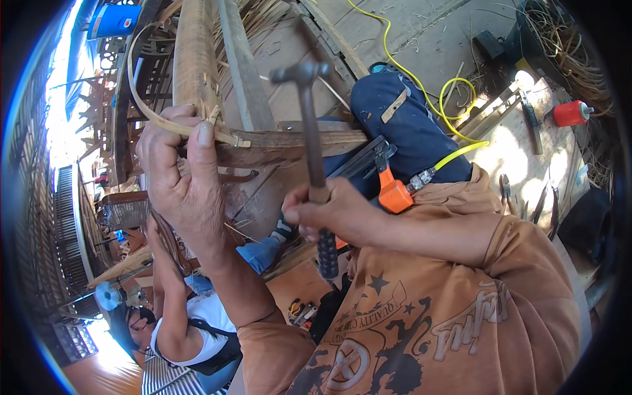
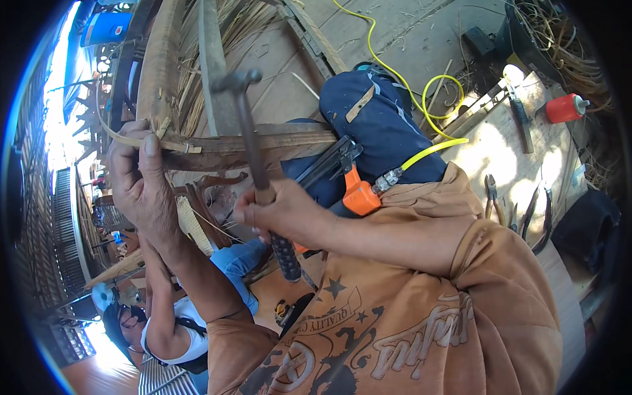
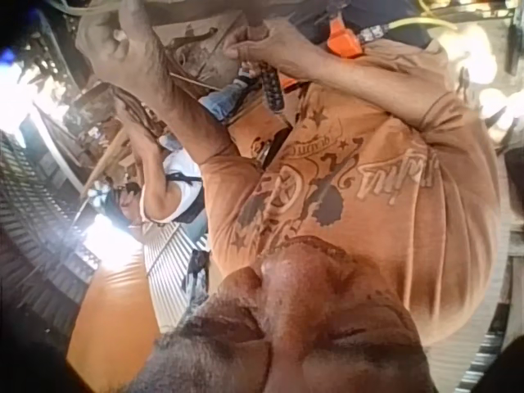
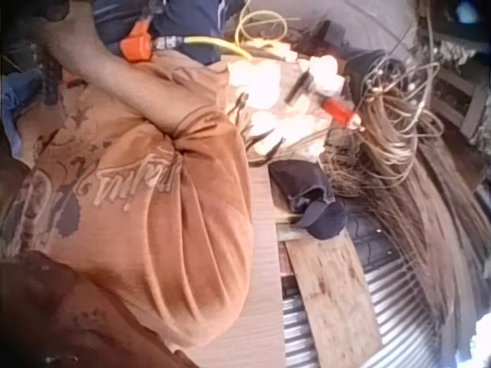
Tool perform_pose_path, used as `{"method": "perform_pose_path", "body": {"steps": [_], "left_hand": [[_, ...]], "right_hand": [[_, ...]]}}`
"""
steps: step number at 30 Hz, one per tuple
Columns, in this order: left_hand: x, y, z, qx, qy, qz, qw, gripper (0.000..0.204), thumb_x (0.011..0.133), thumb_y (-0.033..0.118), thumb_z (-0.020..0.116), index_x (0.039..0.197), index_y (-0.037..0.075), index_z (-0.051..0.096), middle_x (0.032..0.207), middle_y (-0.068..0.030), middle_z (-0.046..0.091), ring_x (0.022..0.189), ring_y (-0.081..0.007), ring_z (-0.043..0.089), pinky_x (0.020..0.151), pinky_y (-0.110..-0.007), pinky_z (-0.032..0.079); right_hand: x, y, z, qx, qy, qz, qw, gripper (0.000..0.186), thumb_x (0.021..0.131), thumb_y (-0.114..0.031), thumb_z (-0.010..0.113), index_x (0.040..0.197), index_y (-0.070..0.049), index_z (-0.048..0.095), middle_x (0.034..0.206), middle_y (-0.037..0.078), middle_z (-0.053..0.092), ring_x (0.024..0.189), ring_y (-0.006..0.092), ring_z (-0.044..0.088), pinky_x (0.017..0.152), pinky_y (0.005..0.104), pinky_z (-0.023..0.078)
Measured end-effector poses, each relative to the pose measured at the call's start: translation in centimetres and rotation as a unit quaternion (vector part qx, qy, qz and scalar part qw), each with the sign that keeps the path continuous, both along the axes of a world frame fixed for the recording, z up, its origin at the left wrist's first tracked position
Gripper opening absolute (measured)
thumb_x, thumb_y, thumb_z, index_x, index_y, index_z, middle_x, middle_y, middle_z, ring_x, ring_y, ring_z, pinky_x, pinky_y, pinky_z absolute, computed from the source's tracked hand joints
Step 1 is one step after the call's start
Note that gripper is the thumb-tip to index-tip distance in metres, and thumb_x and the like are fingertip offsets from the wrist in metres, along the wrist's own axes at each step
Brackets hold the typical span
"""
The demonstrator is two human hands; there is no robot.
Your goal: Attaching rattan strips to a wooden chair frame using tools like a hammer, pliers, and a staple gun.
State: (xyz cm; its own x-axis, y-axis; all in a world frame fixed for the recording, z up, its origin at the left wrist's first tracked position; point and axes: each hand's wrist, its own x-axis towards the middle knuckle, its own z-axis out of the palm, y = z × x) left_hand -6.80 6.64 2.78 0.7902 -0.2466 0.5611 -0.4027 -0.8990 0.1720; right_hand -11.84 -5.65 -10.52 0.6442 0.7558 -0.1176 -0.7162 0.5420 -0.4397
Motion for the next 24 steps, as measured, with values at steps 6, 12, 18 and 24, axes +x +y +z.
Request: {"method": "perform_pose_path", "body": {"steps": [6, 12, 18, 24], "left_hand": [[0.2, 0.0, -0.1, -0.062, -0.009, -0.017, 0.998, 0.009, 0.080, 0.007, 0.065, 0.081, 0.001, 0.059, 0.092, -0.0091, 0.062, 0.092, -0.0196, 0.054, 0.086, -0.031, 0.040], [0.4, 0.2, 0.0, -0.057, -0.004, -0.028, 0.998, 0.010, 0.080, 0.007, 0.065, 0.081, 0.001, 0.058, 0.092, -0.0091, 0.062, 0.091, -0.0194, 0.054, 0.086, -0.031, 0.040], [0.3, 0.2, -0.1, -0.063, -0.001, -0.017, 0.998, 0.009, 0.081, 0.007, 0.065, 0.081, 0.001, 0.058, 0.093, -0.0093, 0.062, 0.091, -0.0192, 0.054, 0.086, -0.032, 0.040], [0.3, 0.7, -0.1, -0.060, 0.006, -0.016, 0.998, 0.009, 0.082, 0.007, 0.064, 0.083, 0.001, 0.058, 0.094, -0.0095, 0.062, 0.092, -0.0192, 0.054, 0.087, -0.032, 0.040]], "right_hand": [[-2.0, 1.4, -1.9, 0.002, -0.016, 0.034, 0.999, 0.018, 0.082, -0.011, 0.065, 0.094, -0.001, 0.056, 0.069, 0.001, 0.053, 0.058, 0.0074, 0.050, 0.052, 0.0218, 0.041], [-2.1, 1.7, -1.7, -0.031, -0.014, 0.013, 0.999, 0.014, 0.082, -0.010, 0.063, 0.090, -0.001, 0.056, 0.068, 0.000, 0.051, 0.057, 0.0066, 0.048, 0.051, 0.0214, 0.040], [-1.9, 1.5, -1.6, -0.068, -0.067, 0.006, 0.995, 0.013, 0.082, -0.012, 0.062, 0.088, -0.001, 0.057, 0.070, 0.000, 0.053, 0.059, 0.0061, 0.049, 0.054, 0.0205, 0.041], [-1.9, 1.4, -1.4, -0.089, -0.121, 0.057, 0.987, 0.014, 0.082, -0.015, 0.061, 0.088, -0.002, 0.059, 0.069, -0.001, 0.056, 0.060, 0.0045, 0.051, 0.054, 0.0196, 0.041]]}}
